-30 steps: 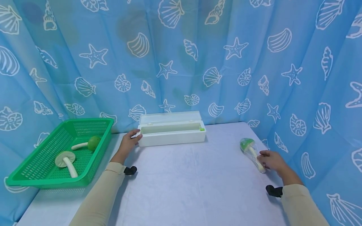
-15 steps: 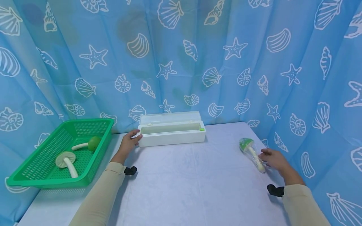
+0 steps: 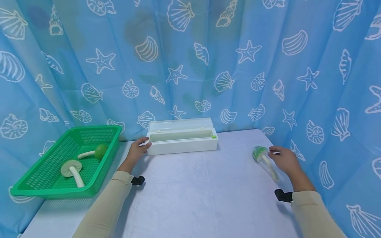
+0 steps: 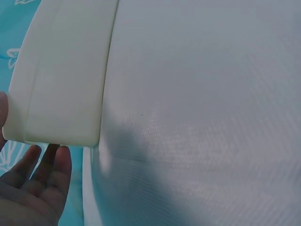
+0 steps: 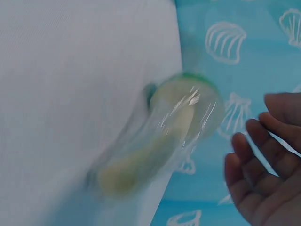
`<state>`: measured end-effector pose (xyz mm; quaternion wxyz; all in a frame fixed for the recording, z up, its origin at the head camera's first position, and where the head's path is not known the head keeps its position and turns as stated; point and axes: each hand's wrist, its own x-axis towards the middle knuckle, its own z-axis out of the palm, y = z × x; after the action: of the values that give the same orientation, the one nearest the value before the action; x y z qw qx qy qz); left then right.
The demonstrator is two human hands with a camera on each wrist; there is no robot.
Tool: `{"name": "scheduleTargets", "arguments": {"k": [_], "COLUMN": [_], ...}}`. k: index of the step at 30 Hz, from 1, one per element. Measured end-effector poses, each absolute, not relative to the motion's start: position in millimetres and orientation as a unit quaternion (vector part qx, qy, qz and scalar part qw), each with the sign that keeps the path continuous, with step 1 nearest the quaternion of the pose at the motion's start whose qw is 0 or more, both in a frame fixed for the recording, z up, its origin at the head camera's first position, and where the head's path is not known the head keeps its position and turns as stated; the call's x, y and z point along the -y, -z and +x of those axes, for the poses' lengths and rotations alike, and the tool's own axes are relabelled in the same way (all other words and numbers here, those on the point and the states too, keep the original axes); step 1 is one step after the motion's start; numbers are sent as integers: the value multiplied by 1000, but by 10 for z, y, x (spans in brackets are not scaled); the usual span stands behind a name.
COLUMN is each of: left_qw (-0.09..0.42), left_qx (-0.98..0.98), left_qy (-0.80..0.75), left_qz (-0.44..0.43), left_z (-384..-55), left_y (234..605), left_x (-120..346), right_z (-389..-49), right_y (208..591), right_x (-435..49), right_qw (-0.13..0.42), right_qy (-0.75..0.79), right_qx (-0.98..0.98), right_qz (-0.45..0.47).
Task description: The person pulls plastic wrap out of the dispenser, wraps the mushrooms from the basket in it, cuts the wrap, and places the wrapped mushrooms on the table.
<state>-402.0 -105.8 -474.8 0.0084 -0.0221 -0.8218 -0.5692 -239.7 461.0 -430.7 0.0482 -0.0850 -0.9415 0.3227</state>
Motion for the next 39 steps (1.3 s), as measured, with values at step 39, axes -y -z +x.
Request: {"name": "scheduleTargets", "arguments": {"k": [39], "left_qw": [36], "left_qx": [801], "left_qy": [597], "left_qz": [13], "left_z": [-4061], "left_y": [4889], "left_x": [1051], "right_z": [-3802], "right_y": [4515], "right_x": [-2760], "right_qw": [153], "right_qy": [-375], "right_qx": [913], "right_qz": [-39]}}
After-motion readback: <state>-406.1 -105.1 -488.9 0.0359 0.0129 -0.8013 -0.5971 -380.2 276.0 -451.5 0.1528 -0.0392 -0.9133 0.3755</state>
